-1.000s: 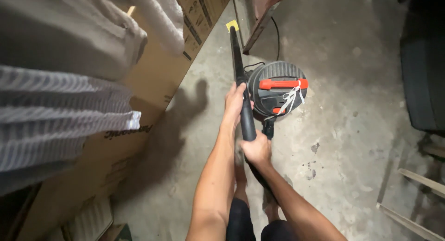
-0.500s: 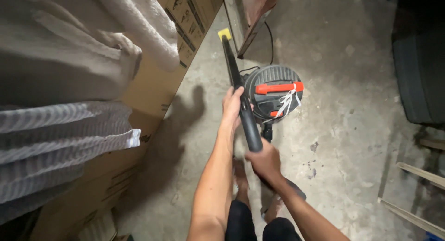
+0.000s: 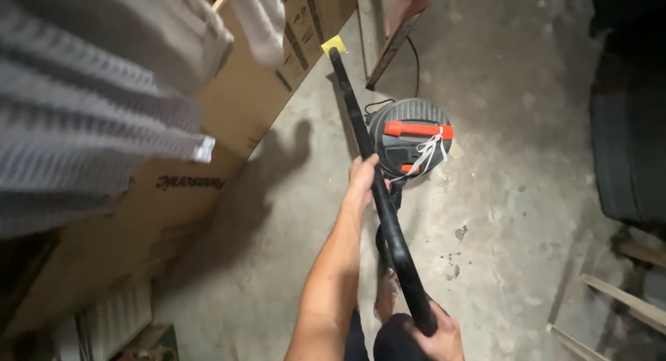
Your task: Vacuuming a concrete floor in a storage area or garage using a wet/dry vacuum cleaner.
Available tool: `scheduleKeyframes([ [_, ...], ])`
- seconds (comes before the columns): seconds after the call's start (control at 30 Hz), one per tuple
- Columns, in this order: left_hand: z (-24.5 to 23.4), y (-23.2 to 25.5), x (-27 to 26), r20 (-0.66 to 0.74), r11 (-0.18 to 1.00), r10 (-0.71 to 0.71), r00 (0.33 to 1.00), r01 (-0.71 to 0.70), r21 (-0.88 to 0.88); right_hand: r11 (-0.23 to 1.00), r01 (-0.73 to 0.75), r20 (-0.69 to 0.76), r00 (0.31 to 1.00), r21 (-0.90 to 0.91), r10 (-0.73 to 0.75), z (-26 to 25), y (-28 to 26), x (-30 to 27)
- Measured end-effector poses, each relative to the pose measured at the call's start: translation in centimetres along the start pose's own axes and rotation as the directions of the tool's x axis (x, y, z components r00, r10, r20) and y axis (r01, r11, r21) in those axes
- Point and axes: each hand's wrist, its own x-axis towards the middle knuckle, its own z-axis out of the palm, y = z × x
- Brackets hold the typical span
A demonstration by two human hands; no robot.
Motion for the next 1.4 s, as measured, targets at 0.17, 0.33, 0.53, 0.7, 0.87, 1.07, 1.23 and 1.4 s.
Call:
scheduleKeyframes([
  [0.17, 0.9, -6.8, -2.2, -0.057, 0.984, 0.162, 0.985, -0.156, 0.091, 0.934, -0.127, 0.181, 0.981, 0.333, 0.069, -2.2, 6.3, 0.0],
  [0.33, 3.6, -12.7, -7.2, -0.182, 0.933, 0.347, 0.92, -0.318, 0.17, 0.982, -0.189, 0.13, 0.974, 0.005, 0.187, -6.7, -4.9, 3.8],
  [0.53, 3.9, -17.0, -10.9, -0.116, 0.904, 0.403, 0.908, -0.415, -0.104, 0.983, -0.148, 0.125, 0.979, -0.106, 0.161, -8.7, -4.1, 3.0],
  [0.7, 0.3, -13.3, -12.0, -0.189, 0.863, 0.46, 0.868, -0.487, -0.136, 0.987, 0.035, 0.107, 0.994, -0.157, -0.018, -6.5, 5.4, -2.1],
  [0.87, -3.2, -10.0, -16.0, -0.262, 0.847, 0.505, 0.823, -0.531, -0.036, 0.985, 0.058, 0.149, 0.988, -0.161, -0.034, -5.1, 7.6, -5.6],
  [1.07, -3.9, -16.4, -20.6, -0.293, 0.894, 0.429, 0.854, -0.356, 0.272, 0.995, -0.058, 0.258, 0.963, -0.079, 0.077, -2.0, 1.9, -2.1],
  [1.23, -4.2, -21.1, -24.0, -0.196, 0.815, 0.477, 0.857, -0.348, 0.464, 0.998, -0.044, 0.258, 0.964, -0.054, 0.057, -0.5, 2.4, 0.0],
  [1.4, -5.9, -17.9, -22.7, -0.181, 0.711, 0.615, 0.768, -0.44, 0.548, 0.992, -0.056, 0.244, 0.966, -0.109, 0.081, -1.2, 5.4, -3.2],
])
